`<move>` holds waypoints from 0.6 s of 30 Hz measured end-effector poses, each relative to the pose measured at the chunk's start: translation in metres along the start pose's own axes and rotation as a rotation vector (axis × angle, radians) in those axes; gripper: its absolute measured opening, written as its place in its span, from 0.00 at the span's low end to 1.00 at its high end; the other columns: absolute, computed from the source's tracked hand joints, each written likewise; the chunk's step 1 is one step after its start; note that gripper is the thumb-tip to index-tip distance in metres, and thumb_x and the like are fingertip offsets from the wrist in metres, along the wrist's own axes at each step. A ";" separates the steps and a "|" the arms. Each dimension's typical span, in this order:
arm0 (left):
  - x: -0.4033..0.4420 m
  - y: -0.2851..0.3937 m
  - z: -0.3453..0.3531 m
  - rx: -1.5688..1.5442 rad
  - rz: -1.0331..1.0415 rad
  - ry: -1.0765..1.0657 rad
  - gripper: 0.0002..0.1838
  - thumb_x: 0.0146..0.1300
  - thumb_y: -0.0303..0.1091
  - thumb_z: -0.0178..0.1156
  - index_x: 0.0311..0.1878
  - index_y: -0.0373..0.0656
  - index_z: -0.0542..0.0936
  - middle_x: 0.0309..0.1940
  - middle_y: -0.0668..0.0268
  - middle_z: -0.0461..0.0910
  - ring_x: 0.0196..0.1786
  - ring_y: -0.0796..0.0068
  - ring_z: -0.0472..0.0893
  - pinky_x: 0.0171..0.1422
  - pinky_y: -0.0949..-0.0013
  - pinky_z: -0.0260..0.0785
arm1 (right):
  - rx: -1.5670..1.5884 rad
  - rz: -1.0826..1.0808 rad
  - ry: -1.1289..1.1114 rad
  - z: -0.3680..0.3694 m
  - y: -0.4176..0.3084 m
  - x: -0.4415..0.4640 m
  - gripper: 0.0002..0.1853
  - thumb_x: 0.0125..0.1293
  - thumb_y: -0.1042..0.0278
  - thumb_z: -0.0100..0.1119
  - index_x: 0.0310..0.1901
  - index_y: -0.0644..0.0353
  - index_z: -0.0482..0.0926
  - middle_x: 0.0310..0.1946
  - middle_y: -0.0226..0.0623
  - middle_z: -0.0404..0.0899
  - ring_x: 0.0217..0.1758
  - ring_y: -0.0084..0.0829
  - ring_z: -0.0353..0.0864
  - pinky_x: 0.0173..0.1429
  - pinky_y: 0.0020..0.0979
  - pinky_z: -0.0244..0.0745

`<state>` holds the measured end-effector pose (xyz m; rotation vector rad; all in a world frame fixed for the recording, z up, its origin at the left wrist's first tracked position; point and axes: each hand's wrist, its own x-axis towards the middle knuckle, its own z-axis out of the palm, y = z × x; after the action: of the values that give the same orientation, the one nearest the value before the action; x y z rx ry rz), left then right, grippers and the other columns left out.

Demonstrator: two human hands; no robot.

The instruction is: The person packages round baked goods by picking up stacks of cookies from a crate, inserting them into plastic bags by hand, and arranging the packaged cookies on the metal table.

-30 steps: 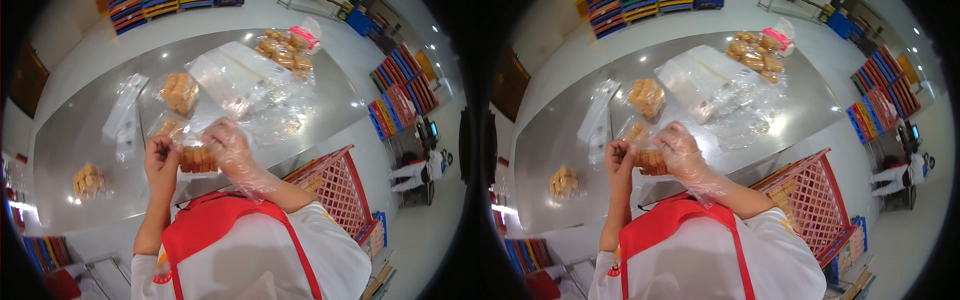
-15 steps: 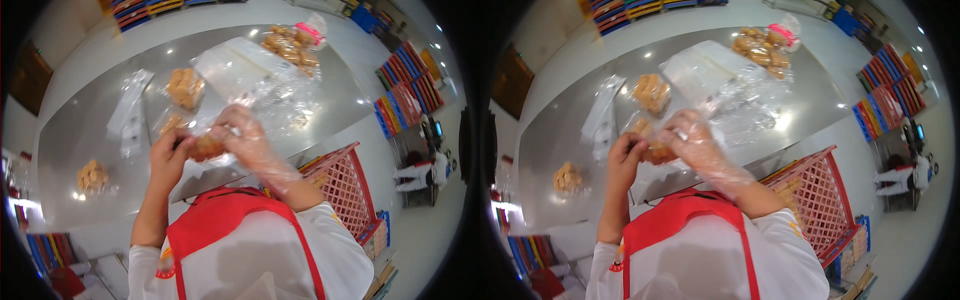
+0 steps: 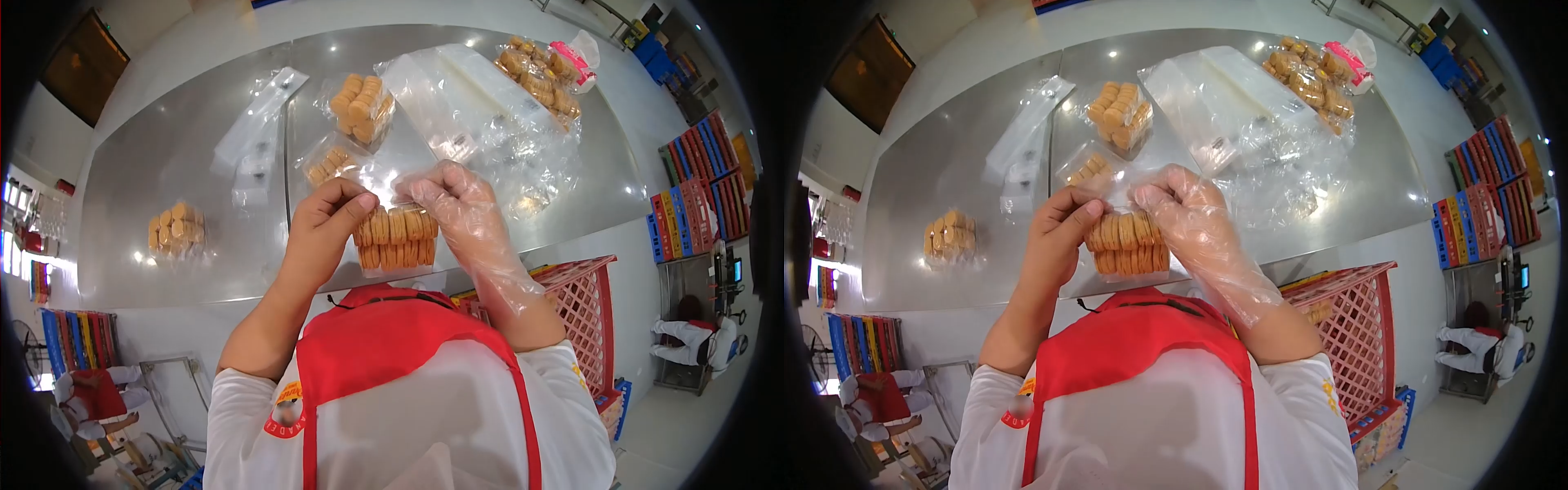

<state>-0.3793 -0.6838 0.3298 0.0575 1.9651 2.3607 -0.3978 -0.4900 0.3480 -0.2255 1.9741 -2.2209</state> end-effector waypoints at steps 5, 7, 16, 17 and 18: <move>-0.028 -0.032 -0.010 0.112 -0.145 0.019 0.07 0.70 0.32 0.59 0.38 0.39 0.77 0.36 0.67 0.82 0.38 0.82 0.77 0.42 0.77 0.69 | 0.052 0.274 -0.119 -0.002 0.029 -0.015 0.10 0.68 0.66 0.62 0.40 0.66 0.81 0.37 0.35 0.82 0.42 0.22 0.77 0.50 0.27 0.73; -0.037 -0.042 -0.012 0.176 -0.187 0.024 0.07 0.70 0.32 0.59 0.38 0.39 0.77 0.35 0.67 0.82 0.39 0.82 0.77 0.43 0.76 0.69 | -0.001 0.389 -0.112 0.001 0.033 -0.022 0.12 0.68 0.64 0.61 0.38 0.67 0.81 0.35 0.32 0.81 0.39 0.20 0.75 0.46 0.27 0.73; -0.053 -0.050 -0.005 0.130 -0.156 0.077 0.11 0.67 0.33 0.63 0.32 0.38 0.73 0.26 0.71 0.73 0.31 0.84 0.69 0.36 0.74 0.64 | -0.097 0.322 -0.156 0.000 0.060 -0.031 0.12 0.68 0.65 0.60 0.36 0.68 0.79 0.28 0.34 0.78 0.33 0.20 0.71 0.40 0.29 0.70; -0.052 -0.040 -0.005 0.219 -0.198 0.030 0.12 0.67 0.33 0.63 0.33 0.39 0.73 0.25 0.71 0.72 0.31 0.84 0.69 0.36 0.74 0.64 | -0.162 0.294 -0.171 0.001 0.057 -0.032 0.12 0.68 0.65 0.60 0.35 0.68 0.79 0.27 0.33 0.77 0.33 0.20 0.70 0.39 0.29 0.70; -0.052 -0.033 -0.006 0.308 -0.239 -0.017 0.12 0.67 0.34 0.64 0.33 0.39 0.72 0.25 0.72 0.72 0.31 0.84 0.69 0.35 0.74 0.64 | -0.228 0.266 -0.186 0.002 0.053 -0.032 0.11 0.68 0.66 0.60 0.35 0.68 0.79 0.26 0.32 0.77 0.32 0.20 0.70 0.39 0.29 0.70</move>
<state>-0.3272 -0.6873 0.2968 -0.1333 2.1721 1.8946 -0.3650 -0.4913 0.2951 -0.1776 2.0193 -1.7495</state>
